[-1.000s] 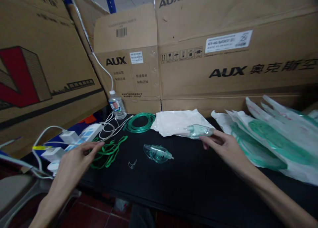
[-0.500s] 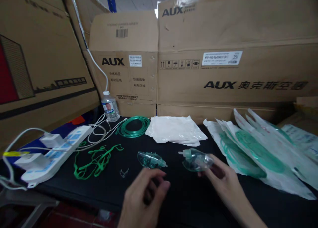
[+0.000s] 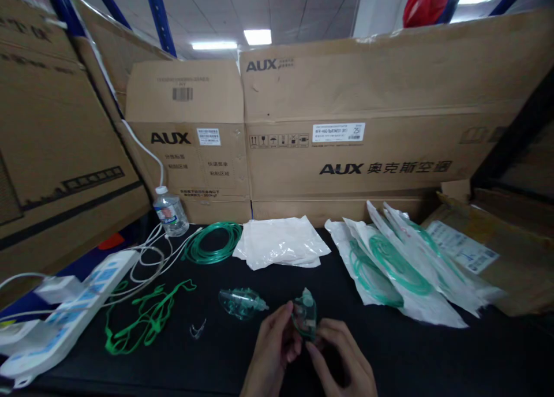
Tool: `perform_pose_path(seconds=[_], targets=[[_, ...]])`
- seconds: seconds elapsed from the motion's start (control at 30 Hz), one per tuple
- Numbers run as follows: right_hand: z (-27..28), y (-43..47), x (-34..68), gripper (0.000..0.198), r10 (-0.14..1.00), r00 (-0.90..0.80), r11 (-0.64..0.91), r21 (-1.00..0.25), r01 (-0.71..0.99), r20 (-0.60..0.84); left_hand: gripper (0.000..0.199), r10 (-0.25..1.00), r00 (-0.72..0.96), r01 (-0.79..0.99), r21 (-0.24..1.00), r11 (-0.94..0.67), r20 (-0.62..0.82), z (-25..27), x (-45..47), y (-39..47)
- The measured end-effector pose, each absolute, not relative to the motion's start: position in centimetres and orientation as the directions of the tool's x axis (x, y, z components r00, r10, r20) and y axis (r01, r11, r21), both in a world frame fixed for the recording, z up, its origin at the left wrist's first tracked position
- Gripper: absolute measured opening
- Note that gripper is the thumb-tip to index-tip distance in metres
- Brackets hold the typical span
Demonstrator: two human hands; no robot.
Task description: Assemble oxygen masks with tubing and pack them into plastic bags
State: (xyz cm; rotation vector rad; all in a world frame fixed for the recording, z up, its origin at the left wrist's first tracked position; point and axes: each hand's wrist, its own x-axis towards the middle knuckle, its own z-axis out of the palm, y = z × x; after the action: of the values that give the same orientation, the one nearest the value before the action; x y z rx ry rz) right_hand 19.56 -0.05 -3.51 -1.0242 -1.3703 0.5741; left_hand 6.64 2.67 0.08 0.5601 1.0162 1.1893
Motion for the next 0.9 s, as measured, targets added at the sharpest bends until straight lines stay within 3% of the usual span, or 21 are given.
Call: perform_pose_path(seconds=[0.13, 0.23, 0.33, 0.47, 0.57, 0.77, 0.9], targets=[[-3.5, -0.5, 21.4, 0.049, 0.919, 0.103, 0.389, -0.919, -0.072, 0.381, 0.056, 0.921, 0.015, -0.460, 0.815, 0.351, -0.388, 0.1, 6.2, 2.4], [-3.1, -0.4, 23.2, 0.042, 0.962, -0.143, 0.218, -0.969, -0.114, 0.234, 0.052, 0.889, 0.016, -0.405, 0.810, 0.424, -0.457, 0.2, 6.1, 2.0], [-3.0, 0.0, 24.1, 0.033, 0.951, -0.236, 0.200, -0.979, -0.025, 0.201, 0.051, 0.856, 0.002, -0.349, 0.802, 0.485, -0.517, 0.2, 6.0, 2.3], [-3.9, 0.4, 23.5, 0.036, 0.958, -0.163, 0.234, -0.972, -0.036, 0.237, 0.056, 0.813, -0.032, -0.279, 0.786, 0.551, -0.582, 0.3, 6.3, 3.4], [-4.4, 0.5, 22.4, 0.030, 0.977, -0.012, 0.212, -0.973, -0.088, 0.214, 0.061, 0.794, -0.078, -0.242, 0.784, 0.572, -0.603, 0.6, 6.9, 3.6], [-4.8, 0.8, 21.1, 0.026, 0.962, 0.214, 0.194, -0.974, -0.114, 0.167, 0.063, 0.898, -0.228, -0.051, 0.926, 0.374, -0.375, 1.3, 7.0, 1.6], [-4.8, 0.7, 21.1, 0.030, 0.961, 0.234, 0.175, -0.980, -0.090, 0.150, 0.048, 0.945, -0.077, 0.056, 0.945, 0.322, -0.317, 2.1, 5.9, 1.1]])
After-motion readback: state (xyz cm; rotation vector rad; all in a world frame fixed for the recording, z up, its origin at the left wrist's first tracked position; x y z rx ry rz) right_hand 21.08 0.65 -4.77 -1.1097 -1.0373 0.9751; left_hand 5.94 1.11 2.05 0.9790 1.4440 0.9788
